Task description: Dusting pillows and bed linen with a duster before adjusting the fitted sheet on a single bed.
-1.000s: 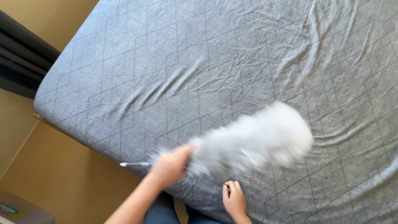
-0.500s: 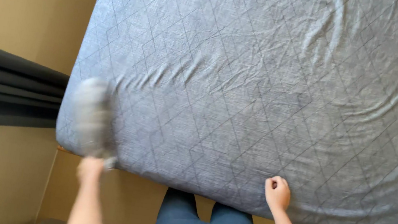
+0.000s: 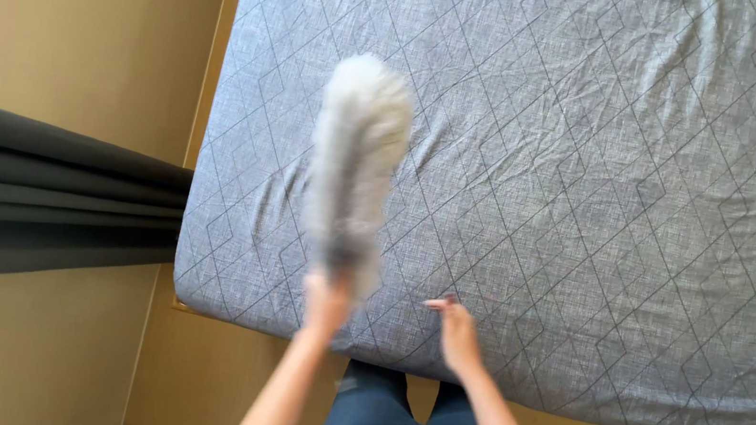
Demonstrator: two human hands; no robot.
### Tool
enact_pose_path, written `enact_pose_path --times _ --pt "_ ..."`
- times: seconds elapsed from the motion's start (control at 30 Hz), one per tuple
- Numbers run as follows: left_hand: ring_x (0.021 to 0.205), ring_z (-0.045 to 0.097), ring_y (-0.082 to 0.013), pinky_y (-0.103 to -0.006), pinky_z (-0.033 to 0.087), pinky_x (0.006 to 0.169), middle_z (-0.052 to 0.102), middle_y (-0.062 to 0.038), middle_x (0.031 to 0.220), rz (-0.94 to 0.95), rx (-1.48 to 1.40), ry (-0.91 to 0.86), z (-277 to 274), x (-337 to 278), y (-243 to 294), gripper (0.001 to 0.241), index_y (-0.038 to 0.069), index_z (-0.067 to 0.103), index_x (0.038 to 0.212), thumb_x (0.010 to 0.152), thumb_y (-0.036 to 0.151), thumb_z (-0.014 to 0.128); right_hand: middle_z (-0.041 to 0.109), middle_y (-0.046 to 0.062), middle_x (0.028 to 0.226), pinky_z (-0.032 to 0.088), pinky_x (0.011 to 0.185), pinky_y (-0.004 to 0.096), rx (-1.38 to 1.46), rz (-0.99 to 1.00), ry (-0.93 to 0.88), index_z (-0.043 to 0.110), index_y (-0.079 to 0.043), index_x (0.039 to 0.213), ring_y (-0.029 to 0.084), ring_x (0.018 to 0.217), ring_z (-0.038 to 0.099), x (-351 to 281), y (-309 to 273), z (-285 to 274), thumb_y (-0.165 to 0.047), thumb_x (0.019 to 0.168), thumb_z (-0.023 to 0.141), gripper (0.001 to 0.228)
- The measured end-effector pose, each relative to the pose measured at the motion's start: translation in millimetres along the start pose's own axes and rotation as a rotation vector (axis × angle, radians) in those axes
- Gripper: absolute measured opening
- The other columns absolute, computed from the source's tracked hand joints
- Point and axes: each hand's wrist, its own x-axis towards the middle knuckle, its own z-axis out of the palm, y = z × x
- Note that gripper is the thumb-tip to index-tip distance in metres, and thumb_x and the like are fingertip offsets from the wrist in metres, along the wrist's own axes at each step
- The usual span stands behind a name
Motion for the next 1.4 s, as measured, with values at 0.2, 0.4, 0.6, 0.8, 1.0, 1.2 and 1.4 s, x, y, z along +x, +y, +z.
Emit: enact_pose_path --times 0.2,0.4,0.6,0.8,1.0,1.2,1.4 --pt "0.069 0.050 -0.0190 -0.0391 0.043 0.062 0.058 -0.012 0.075 -0.007 -0.643 -0.148 95.0 3.9 134.5 0.031 -0.005 0.060 0.098 0.106 0.024 0.053 0.070 0.008 0.096 0.050 0.078 0.036 0.281 0.105 -0.077 0.065 -0.004 0.111 0.017 0.085 0.062 -37.9 -43.2 -7.8 -0.032 0.106 0.046 0.034" --pt "0.137 0.023 -0.0365 -0.0560 0.022 0.110 0.031 -0.018 0.149 0.232 0.144 -0.525 43.0 9.9 119.0 0.054 0.013 0.040 0.149 0.104 0.037 0.056 0.065 0.005 0.064 0.044 0.054 0.037 -0.392 0.310 0.507 0.075 -0.012 0.093 0.018 0.055 0.060 -41.8 -26.1 -155.2 -0.038 0.107 0.060 0.034" --pt "0.157 0.006 -0.0323 -0.0601 0.007 0.121 0.013 -0.008 0.169 0.250 0.700 -0.533 -35.8 -13.4 -15.3 0.084 0.020 0.021 0.160 0.092 0.056 0.056 0.068 0.012 0.085 0.050 0.074 0.044 -0.363 0.430 0.993 0.071 -0.003 0.095 0.027 0.078 0.066 -8.5 108.2 -220.1 -0.024 0.112 0.053 0.032" --pt "0.154 0.000 -0.0332 -0.0607 -0.001 0.118 0.009 -0.012 0.167 0.381 0.671 -0.461 -36.7 -19.0 -61.4 0.088 0.017 0.018 0.159 0.091 0.062 0.051 0.065 0.014 0.087 0.053 0.073 0.042 -0.082 0.577 0.672 0.060 -0.003 0.095 0.027 0.079 0.065 95.8 -39.4 -32.8 -0.003 0.093 0.048 0.012" --pt "0.157 -0.008 -0.0358 -0.0602 -0.005 0.121 0.000 -0.013 0.171 0.168 1.020 -0.816 -43.9 -7.4 -28.3 0.086 0.016 0.010 0.162 0.099 0.063 0.044 0.071 0.024 0.089 0.055 0.069 0.055 -0.347 -0.039 -0.468 0.066 -0.007 0.106 0.043 0.080 0.070 47.9 -138.0 154.5 -0.031 0.102 0.054 0.027" --pt "0.154 -0.001 -0.0320 -0.0558 0.003 0.120 -0.001 -0.008 0.173 0.005 0.895 -0.837 -41.5 -12.1 -40.5 0.088 0.022 0.007 0.164 0.096 0.062 0.046 0.077 0.016 0.092 0.057 0.071 0.042 -0.012 -0.097 -0.334 0.074 -0.009 0.103 0.030 0.081 0.073 44.7 -137.5 70.8 -0.021 0.094 0.065 0.018" --pt "0.154 -0.003 -0.0327 -0.0593 -0.004 0.118 0.007 -0.011 0.167 0.303 0.733 -0.520 -39.7 -22.8 -56.5 0.089 0.019 0.014 0.160 0.092 0.063 0.051 0.057 0.000 0.073 0.040 0.050 0.028 0.486 0.281 0.663 0.071 0.001 0.101 0.011 0.057 0.050 38.4 -12.8 -118.1 -0.009 0.101 0.055 0.018"
